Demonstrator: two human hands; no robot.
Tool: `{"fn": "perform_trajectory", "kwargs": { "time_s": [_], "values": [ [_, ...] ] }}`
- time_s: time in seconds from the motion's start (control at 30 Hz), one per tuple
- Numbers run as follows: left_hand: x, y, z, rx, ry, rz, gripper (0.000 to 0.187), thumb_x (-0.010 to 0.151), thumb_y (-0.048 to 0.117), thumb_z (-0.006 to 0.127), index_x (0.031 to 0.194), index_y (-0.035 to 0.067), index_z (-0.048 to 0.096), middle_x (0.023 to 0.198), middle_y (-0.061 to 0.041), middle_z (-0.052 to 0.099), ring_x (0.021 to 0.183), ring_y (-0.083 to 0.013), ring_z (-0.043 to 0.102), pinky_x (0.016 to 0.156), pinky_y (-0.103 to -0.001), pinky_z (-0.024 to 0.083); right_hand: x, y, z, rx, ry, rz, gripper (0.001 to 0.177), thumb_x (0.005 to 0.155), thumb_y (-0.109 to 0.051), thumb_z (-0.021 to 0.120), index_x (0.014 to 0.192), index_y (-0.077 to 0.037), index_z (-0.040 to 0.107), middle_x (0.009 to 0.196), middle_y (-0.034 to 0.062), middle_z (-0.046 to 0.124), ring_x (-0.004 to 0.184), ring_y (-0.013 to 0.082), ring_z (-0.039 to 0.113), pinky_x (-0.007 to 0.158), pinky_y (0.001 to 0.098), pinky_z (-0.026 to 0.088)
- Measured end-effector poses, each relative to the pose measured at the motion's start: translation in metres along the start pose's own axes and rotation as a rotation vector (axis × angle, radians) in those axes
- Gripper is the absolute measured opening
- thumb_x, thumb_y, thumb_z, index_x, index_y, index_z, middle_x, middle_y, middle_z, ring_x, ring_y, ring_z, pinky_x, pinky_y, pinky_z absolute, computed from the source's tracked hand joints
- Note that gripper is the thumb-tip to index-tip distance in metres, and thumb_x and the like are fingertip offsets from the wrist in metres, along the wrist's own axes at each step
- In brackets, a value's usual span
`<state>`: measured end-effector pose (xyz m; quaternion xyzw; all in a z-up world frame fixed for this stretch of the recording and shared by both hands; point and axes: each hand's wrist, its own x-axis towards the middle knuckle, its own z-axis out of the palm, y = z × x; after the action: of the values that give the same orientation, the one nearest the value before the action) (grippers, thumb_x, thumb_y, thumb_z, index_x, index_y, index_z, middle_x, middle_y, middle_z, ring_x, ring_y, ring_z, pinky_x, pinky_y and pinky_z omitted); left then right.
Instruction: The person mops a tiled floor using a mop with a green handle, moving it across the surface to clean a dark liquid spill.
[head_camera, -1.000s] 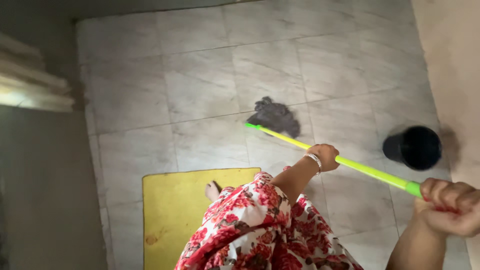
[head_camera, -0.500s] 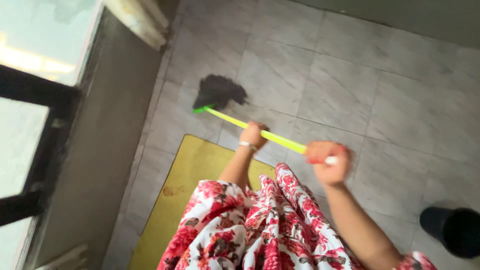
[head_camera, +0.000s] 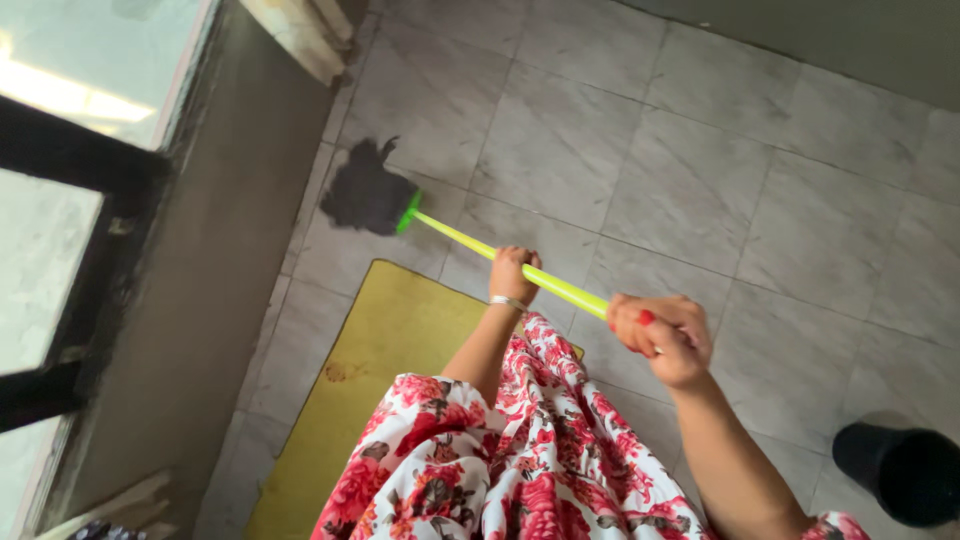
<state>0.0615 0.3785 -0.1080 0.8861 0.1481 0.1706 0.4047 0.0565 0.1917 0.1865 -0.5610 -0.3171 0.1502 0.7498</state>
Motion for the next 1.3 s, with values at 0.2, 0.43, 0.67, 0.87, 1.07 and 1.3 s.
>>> {"fn": "perform_trajectory", "kwargs": {
  "time_s": [0.2,0.43,0.67,0.87,1.07,1.3],
  "values": [
    [-0.024,0.097,0.071,-0.1,-0.2,0.151,0.021,0.088,0.016,0.067,0.07,0.006,0.065,0.078,-0.014,0.069,0.08,-0.0387,0.062,0.081,-0.049,0.05,-0.061,-0.059,-0.054,-0.032,0.28,-0.044,0.044,0.1,-0.012,0.041,0.056,-0.008,0.033,0.051,0.0074,0.042,0.047,0.019,0.037,0.065,0.0429,0.042],
    [-0.081,0.231,0.158,-0.148,-0.728,0.301,0.01,0.086,0.019,0.064,0.081,0.012,0.07,0.09,-0.008,0.071,0.094,-0.0335,0.063,0.088,-0.047,0.054,-0.165,-0.13,-0.101,-0.194,0.642,-0.1,0.046,0.103,-0.01,0.039,0.057,-0.007,0.038,0.046,0.0055,0.039,0.042,0.0161,0.037,0.064,0.0433,0.042],
    [-0.131,0.32,0.226,0.014,-1.131,0.427,0.029,0.098,0.036,0.054,0.094,0.014,0.072,0.108,-0.007,0.069,0.116,-0.0273,0.06,0.116,-0.06,0.034,-0.215,-0.151,-0.1,-0.59,0.788,-0.07,0.044,0.1,-0.006,0.042,0.057,-0.007,0.039,0.052,0.006,0.044,0.047,0.0169,0.041,0.065,0.0411,0.044],
    [-0.175,0.343,0.293,0.019,-1.368,0.609,0.036,0.105,0.046,0.051,0.101,0.016,0.07,0.114,-0.006,0.069,0.117,-0.0262,0.063,0.11,-0.048,0.049,-0.264,-0.118,-0.149,-0.721,0.812,-0.299,0.03,0.09,0.002,0.051,0.061,-0.001,0.045,0.042,0.001,0.048,0.035,0.0086,0.044,0.038,0.0294,0.043],
    [-0.189,0.372,0.287,0.165,-1.378,0.723,0.033,0.083,0.037,0.063,0.112,0.025,0.073,0.114,0.0,0.072,0.12,-0.0191,0.063,0.122,-0.043,0.031,-0.361,-0.139,-0.204,-0.49,0.818,-0.277,0.039,0.106,-0.024,0.034,0.068,-0.02,0.04,0.049,-0.0009,0.033,0.041,0.0147,0.029,0.047,0.0367,0.038],
    [-0.179,0.367,0.232,0.121,-1.375,0.566,0.038,0.084,0.043,0.063,0.115,0.024,0.072,0.114,-0.003,0.073,0.116,-0.0234,0.065,0.112,-0.045,0.039,-0.426,-0.144,-0.239,-0.296,1.038,-0.171,0.05,0.105,-0.038,0.03,0.059,-0.02,0.019,0.042,-0.0048,0.02,0.04,0.0117,0.018,0.05,0.0309,0.024]
  ]
}}
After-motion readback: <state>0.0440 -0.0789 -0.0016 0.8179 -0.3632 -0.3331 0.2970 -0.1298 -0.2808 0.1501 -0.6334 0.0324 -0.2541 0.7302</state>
